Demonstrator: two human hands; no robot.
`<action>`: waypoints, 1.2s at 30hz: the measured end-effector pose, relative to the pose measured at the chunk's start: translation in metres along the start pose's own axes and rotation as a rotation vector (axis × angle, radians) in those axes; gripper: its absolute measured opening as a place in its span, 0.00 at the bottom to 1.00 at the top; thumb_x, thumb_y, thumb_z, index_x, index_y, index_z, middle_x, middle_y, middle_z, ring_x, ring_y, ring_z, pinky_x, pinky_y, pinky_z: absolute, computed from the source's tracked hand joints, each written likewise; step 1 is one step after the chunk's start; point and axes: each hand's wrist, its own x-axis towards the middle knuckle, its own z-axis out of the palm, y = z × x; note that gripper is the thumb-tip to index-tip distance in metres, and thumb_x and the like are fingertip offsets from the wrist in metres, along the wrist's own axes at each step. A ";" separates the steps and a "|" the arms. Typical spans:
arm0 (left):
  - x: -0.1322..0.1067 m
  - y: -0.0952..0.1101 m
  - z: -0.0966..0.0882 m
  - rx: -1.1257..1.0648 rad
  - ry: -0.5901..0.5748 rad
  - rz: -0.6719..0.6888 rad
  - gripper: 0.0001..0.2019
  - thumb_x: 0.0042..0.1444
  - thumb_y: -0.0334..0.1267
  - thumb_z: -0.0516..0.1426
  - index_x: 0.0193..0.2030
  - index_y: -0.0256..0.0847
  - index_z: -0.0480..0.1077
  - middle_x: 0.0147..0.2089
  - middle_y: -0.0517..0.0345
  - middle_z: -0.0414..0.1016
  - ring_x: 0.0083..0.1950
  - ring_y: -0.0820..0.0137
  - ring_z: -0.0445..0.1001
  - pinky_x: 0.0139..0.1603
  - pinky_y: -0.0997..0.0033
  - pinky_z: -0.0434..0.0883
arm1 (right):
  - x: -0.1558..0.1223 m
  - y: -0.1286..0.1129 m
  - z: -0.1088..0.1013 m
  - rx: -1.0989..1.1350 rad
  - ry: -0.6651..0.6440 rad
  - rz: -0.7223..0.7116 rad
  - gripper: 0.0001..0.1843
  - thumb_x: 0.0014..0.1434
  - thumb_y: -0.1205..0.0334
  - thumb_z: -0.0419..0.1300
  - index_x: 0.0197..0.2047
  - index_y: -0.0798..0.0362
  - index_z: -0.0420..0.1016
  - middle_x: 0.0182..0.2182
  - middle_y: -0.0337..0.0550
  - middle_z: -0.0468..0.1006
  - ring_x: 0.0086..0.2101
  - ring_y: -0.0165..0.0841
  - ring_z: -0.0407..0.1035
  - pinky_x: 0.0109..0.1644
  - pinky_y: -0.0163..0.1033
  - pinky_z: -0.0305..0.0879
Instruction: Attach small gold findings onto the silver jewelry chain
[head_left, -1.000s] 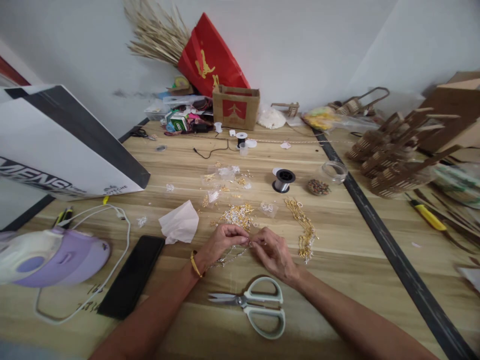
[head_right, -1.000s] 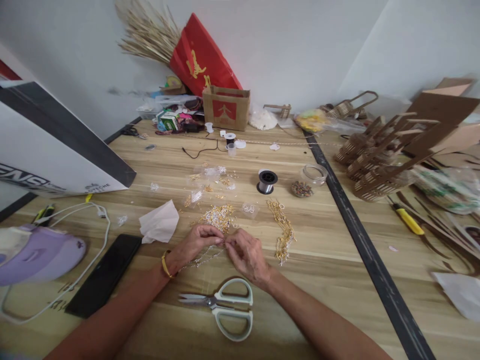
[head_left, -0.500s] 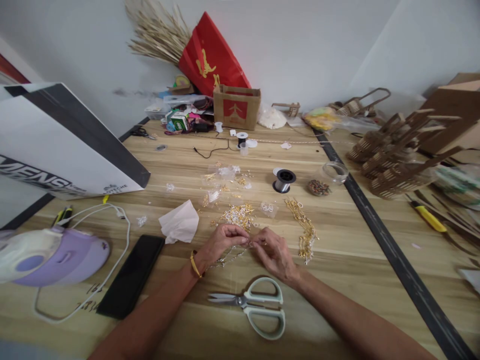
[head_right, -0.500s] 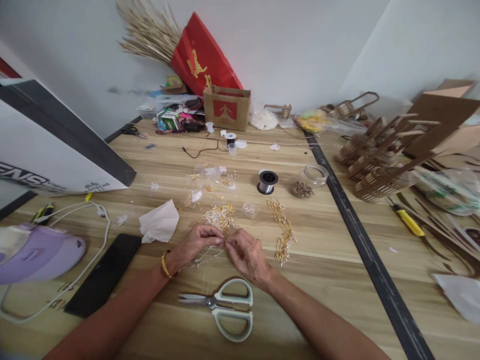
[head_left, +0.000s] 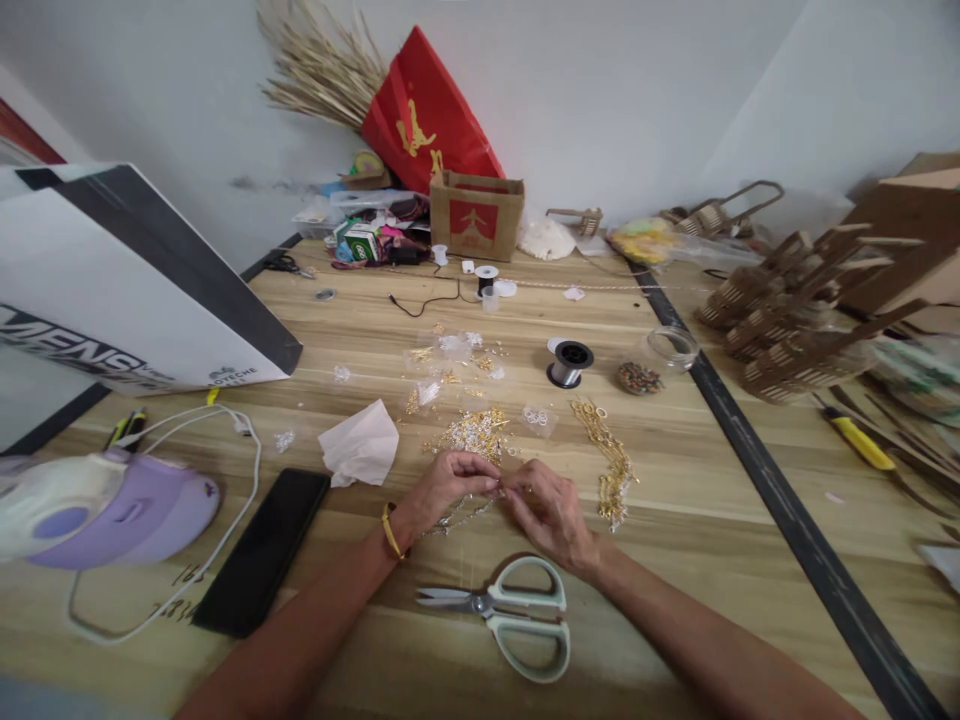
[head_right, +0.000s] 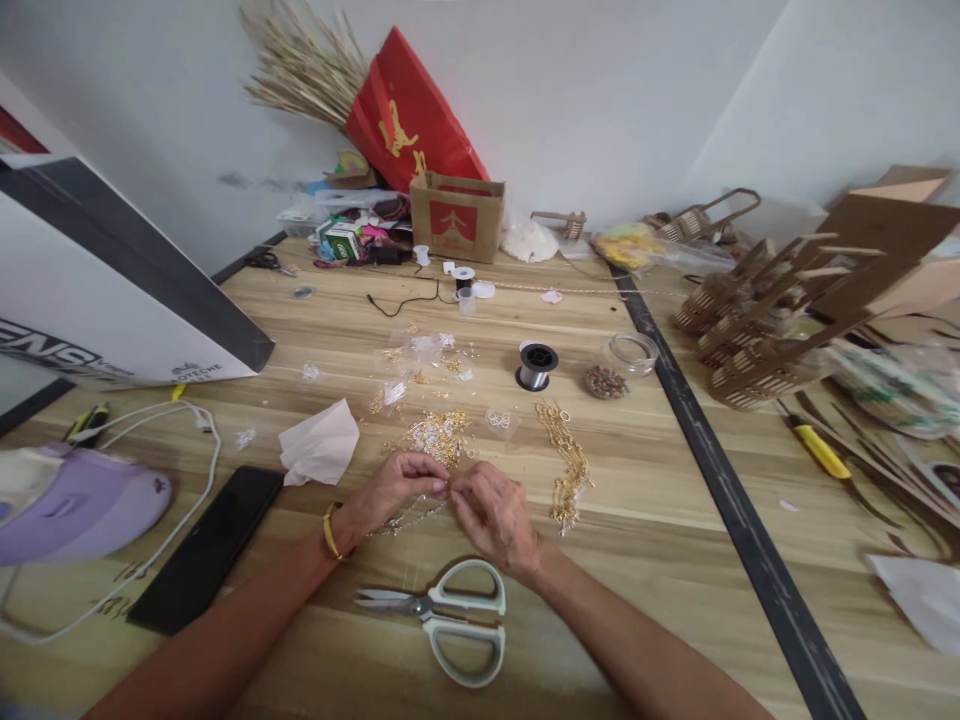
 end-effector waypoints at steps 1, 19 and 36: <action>0.000 0.000 0.000 -0.002 -0.001 -0.001 0.08 0.43 0.35 0.66 0.31 0.34 0.78 0.26 0.57 0.77 0.30 0.73 0.72 0.37 0.73 0.68 | 0.000 0.000 0.000 -0.003 0.001 -0.002 0.05 0.62 0.69 0.56 0.41 0.50 0.70 0.31 0.42 0.76 0.32 0.31 0.69 0.35 0.37 0.67; -0.001 0.003 0.001 -0.034 -0.023 0.006 0.07 0.42 0.35 0.66 0.28 0.34 0.77 0.25 0.57 0.77 0.29 0.73 0.72 0.37 0.72 0.68 | 0.001 -0.001 0.000 -0.008 -0.019 0.003 0.06 0.63 0.68 0.55 0.41 0.50 0.70 0.32 0.42 0.76 0.31 0.32 0.70 0.34 0.37 0.67; 0.001 0.002 0.002 -0.092 -0.005 -0.031 0.10 0.37 0.37 0.68 0.27 0.34 0.77 0.24 0.57 0.78 0.28 0.71 0.74 0.37 0.70 0.71 | 0.001 -0.001 0.000 -0.019 -0.018 0.020 0.04 0.64 0.66 0.55 0.40 0.50 0.70 0.30 0.42 0.74 0.30 0.31 0.69 0.33 0.37 0.66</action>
